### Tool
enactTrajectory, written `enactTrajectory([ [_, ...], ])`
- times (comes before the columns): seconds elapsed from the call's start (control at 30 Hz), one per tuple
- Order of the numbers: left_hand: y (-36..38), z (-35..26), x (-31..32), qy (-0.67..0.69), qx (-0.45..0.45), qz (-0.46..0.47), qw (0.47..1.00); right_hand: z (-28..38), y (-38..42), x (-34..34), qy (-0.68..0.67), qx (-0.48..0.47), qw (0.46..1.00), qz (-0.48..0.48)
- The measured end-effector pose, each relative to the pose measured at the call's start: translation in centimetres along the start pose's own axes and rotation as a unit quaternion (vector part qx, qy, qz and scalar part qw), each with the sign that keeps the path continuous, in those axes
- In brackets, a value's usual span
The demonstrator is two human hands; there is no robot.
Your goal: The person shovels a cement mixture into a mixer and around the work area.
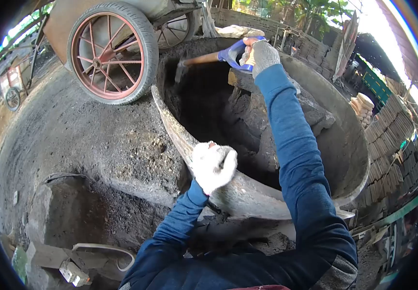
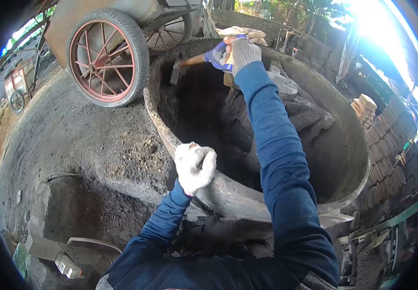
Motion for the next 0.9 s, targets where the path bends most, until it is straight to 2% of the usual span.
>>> enactTrajectory([
  [0.07,0.1,0.2,-0.1,-0.025,0.032,0.000,0.999,1.4,-2.3,1.8,-0.062,-0.036,0.997,-0.013],
  [0.13,-0.1,0.3,-0.2,-0.021,0.012,0.010,1.000,2.6,-4.4,3.7,-0.096,-0.081,0.992,0.007],
  [0.2,-0.7,0.6,-0.3,-0.016,0.032,0.007,0.999,-0.8,-9.8,4.8,0.164,-0.135,0.977,-0.011],
  [0.23,-0.4,1.0,0.2,-0.031,0.042,0.037,0.998,-4.0,-12.1,5.3,0.516,-0.222,0.825,-0.054],
  [0.27,-0.4,1.3,0.2,-0.032,0.032,0.048,0.998,-8.8,-13.6,5.5,0.681,-0.234,0.691,-0.061],
  [0.3,-0.5,1.6,0.3,-0.033,0.023,0.059,0.997,-14.4,-14.1,4.7,0.790,-0.200,0.579,-0.034],
  [0.33,-0.7,1.8,-0.1,-0.018,-0.002,0.052,0.998,-18.3,-13.2,3.9,0.849,-0.173,0.500,0.001],
  [0.37,-0.7,1.5,-0.6,-0.010,0.024,0.014,1.000,-18.2,-10.6,3.7,0.862,-0.145,0.485,0.014],
  [0.4,-1.0,0.3,-0.6,-0.038,0.079,0.021,0.996,-17.3,-8.6,2.5,0.856,-0.090,0.510,0.001],
  [0.43,-0.1,0.3,-0.4,-0.029,0.069,0.013,0.997,-16.4,-7.0,1.1,0.845,-0.036,0.533,-0.019],
  [0.47,0.0,1.1,-0.4,-0.031,0.072,0.000,0.997,-21.1,-16.5,-1.8,0.862,-0.169,0.476,-0.039],
  [0.5,-0.1,1.2,-0.5,-0.034,0.069,0.001,0.997,-19.2,-17.8,-1.8,0.833,-0.218,0.505,-0.065],
  [0.57,-0.2,1.2,-0.4,-0.031,0.061,0.012,0.998,-11.1,-18.5,0.4,0.717,-0.349,0.588,-0.134],
  [0.6,-0.2,1.2,-0.3,-0.024,0.057,0.015,0.998,-8.0,-18.9,1.0,0.659,-0.406,0.613,-0.155],
  [0.67,-0.2,1.5,-0.5,-0.015,0.051,0.020,0.998,-4.3,-20.7,1.7,0.608,-0.459,0.622,-0.182],
  [0.7,0.2,1.8,-0.4,-0.020,0.025,0.021,0.999,-4.4,-22.4,1.9,0.641,-0.437,0.601,-0.192],
  [0.73,0.4,1.3,-0.4,-0.018,0.067,0.035,0.997,-4.6,-24.0,2.1,0.673,-0.414,0.579,-0.200],
  [0.8,0.5,0.9,-0.3,-0.017,0.152,0.062,0.986,-1.8,-23.1,4.5,0.806,-0.360,0.432,-0.187],
  [0.83,0.5,1.1,-0.3,-0.019,0.136,0.068,0.988,-1.0,-19.1,7.3,0.866,-0.265,0.399,-0.144],
  [0.87,0.8,1.8,-0.2,-0.001,0.144,0.051,0.988,-3.2,-21.1,6.8,0.865,-0.242,0.417,-0.139],
  [0.9,0.5,2.4,0.0,0.011,0.087,0.076,0.993,-6.2,-23.4,5.3,0.863,-0.219,0.434,-0.135],
])
Point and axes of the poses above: each hand's wrist, its own y-axis away from the middle knuckle, its own x-axis out of the palm, z = x × y, the point moved 8 cm from there along -y, towards the middle knuckle, and after that the axes turned 12 degrees about y, right-handed, at the moved point
